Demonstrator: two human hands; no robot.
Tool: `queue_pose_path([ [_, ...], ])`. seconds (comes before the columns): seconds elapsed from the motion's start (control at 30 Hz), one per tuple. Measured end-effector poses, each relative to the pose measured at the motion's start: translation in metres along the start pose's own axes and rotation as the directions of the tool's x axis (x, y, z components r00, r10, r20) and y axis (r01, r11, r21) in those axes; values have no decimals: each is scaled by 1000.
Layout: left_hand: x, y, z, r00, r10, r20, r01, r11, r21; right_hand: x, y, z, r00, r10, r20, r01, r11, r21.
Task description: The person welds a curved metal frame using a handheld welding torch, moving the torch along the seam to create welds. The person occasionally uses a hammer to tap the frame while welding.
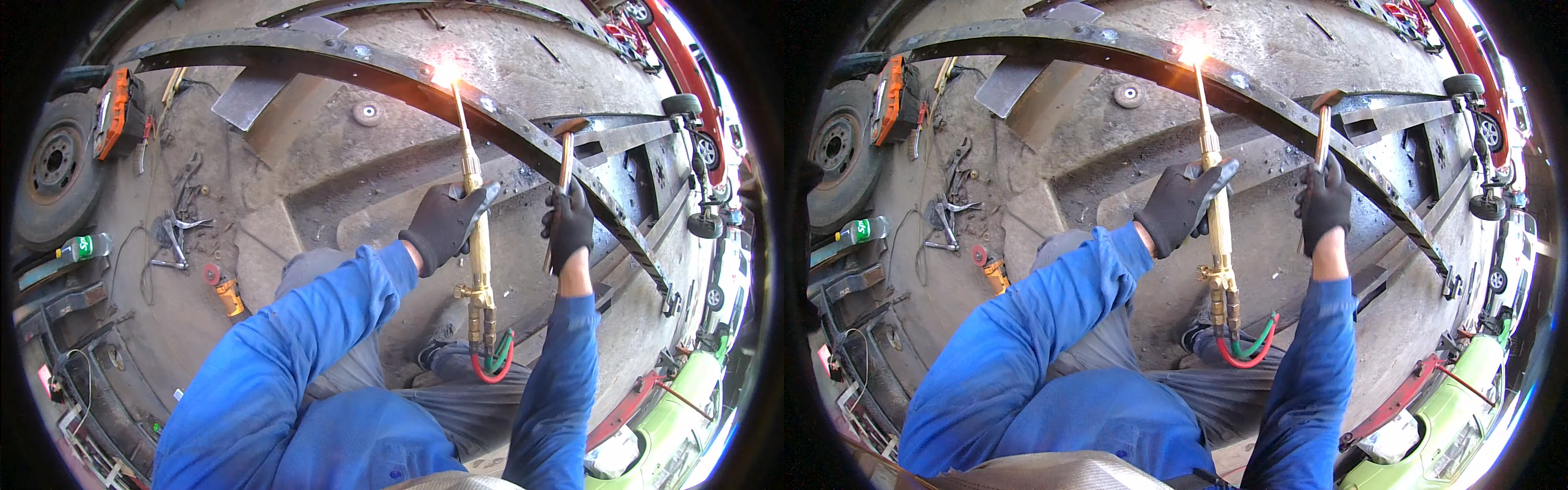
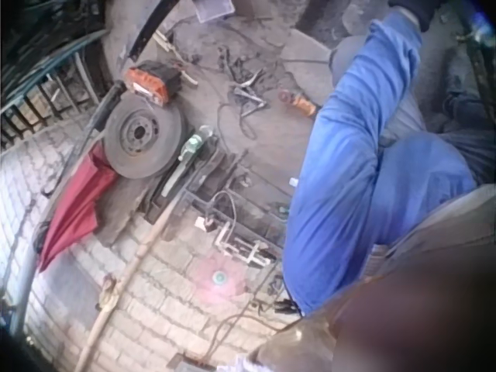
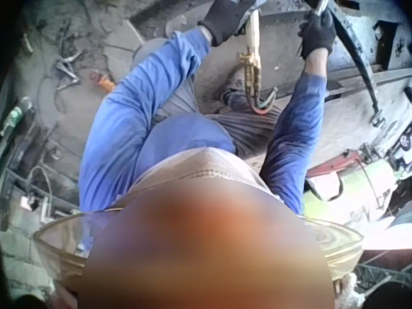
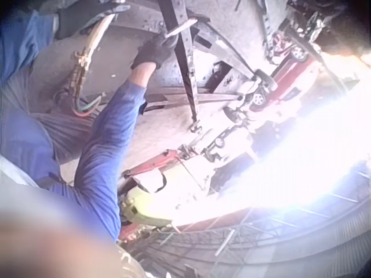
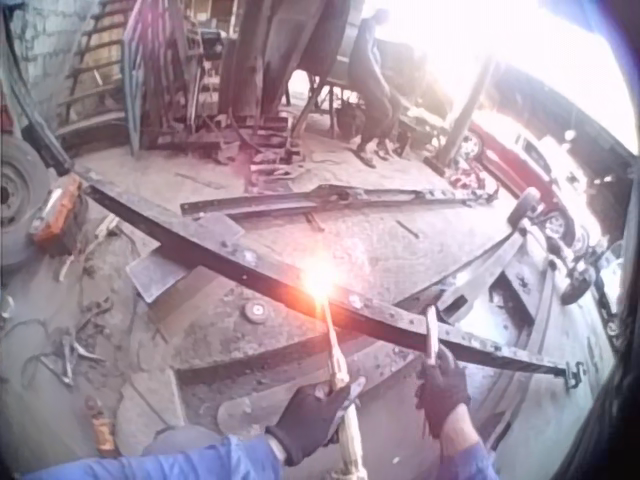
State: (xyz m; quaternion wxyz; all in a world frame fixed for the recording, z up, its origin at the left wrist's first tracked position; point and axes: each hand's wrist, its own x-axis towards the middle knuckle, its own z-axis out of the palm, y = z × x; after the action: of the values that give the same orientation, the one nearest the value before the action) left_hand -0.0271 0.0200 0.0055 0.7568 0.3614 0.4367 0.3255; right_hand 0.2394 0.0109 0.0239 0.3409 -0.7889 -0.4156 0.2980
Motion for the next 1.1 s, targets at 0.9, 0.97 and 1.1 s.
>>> queue_pose_path([
  [0.9, -31, 12, -36, 957, 289, 19, -289, 955, 64, 12, -42, 164, 915, -402, -23, 398, 912, -103],
  [0.97, -32, 11, -38, 923, 381, 49, -384, 912, 145, 11, -38, 165, 924, -375, -79, 364, 923, -122],
  [1.1, -34, 10, -41, 988, 153, 29, -155, 985, 77, 9, -38, 172, 880, -472, -51, 469, 881, -62],
])
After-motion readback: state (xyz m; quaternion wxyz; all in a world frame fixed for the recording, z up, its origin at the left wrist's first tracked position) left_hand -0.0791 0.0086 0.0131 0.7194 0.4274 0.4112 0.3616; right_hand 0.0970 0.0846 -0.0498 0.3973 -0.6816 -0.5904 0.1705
